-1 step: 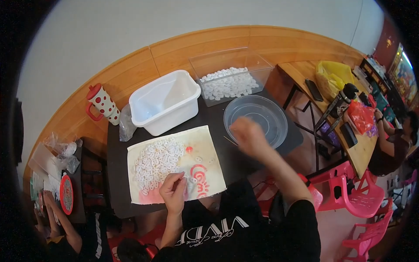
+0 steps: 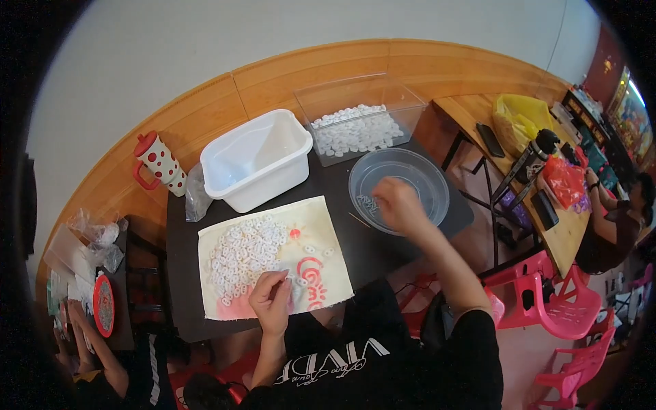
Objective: Sorting and inspecting small white plastic components on a table into different containers.
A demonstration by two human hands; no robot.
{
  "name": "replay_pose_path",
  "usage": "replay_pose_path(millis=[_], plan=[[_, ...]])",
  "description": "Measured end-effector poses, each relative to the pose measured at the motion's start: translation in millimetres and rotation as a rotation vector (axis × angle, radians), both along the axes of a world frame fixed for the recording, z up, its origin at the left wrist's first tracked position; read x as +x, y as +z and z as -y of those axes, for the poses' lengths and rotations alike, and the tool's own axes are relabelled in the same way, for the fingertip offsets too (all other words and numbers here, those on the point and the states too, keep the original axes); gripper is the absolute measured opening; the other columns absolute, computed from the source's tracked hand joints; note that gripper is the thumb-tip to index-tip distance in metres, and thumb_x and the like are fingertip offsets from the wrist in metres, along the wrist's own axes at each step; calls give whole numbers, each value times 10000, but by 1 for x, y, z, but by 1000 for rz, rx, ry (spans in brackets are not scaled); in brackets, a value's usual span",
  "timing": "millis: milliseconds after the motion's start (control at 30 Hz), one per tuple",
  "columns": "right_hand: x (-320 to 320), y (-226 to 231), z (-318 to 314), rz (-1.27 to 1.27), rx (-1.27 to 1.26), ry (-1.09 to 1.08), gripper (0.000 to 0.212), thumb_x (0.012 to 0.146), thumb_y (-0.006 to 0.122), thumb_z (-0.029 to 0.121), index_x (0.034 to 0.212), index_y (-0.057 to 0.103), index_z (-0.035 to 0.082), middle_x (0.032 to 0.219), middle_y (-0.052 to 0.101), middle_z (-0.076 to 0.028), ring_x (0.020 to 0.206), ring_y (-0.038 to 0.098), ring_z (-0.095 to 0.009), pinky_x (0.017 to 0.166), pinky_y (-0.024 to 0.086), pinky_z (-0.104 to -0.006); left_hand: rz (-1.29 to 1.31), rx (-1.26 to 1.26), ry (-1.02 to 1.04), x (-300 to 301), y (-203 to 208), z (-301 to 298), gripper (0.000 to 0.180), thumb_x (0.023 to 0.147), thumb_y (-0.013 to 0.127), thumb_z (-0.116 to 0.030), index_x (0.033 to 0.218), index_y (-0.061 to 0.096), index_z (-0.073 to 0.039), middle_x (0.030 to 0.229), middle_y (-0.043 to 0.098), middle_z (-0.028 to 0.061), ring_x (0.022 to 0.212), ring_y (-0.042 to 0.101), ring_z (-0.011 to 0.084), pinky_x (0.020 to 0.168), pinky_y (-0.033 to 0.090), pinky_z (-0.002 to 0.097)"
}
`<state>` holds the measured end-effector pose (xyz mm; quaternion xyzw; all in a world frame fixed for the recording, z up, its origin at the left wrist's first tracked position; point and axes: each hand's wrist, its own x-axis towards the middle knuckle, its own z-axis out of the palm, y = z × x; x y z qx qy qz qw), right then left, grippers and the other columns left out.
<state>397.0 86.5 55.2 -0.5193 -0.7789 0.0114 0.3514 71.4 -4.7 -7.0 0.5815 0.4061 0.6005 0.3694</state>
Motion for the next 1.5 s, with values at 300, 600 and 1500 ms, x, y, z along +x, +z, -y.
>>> replay_pose_path(millis=[300, 600, 1500], plan=[[26, -21, -6, 141, -349, -138, 139, 750, 665, 51, 880, 715, 41, 968, 646, -153, 944, 641, -364, 795, 515, -457, -67, 59, 24, 5, 4, -1, 194, 833, 674, 90, 1017, 707, 36, 880, 639, 81, 720, 567, 114, 628, 428, 221], [26, -30, -10, 152, -255, -99, 73, 731, 669, 33, 804, 667, 41, 879, 612, -147, 869, 625, -373, 750, 496, -471, -88, 58, 19, 5, 5, -1, 192, 834, 674, 88, 1014, 709, 33, 872, 640, 77, 702, 557, 106, 605, 410, 217], [-135, -10, 49, -412, -367, 641, 122, 870, 618, -35, 983, 607, 12, 899, 597, -139, 836, 613, -318, 733, 494, -366, -29, 16, -22, 4, -4, 1, 314, 855, 655, 99, 1163, 654, 38, 899, 613, 59, 770, 558, 91, 668, 445, 215]])
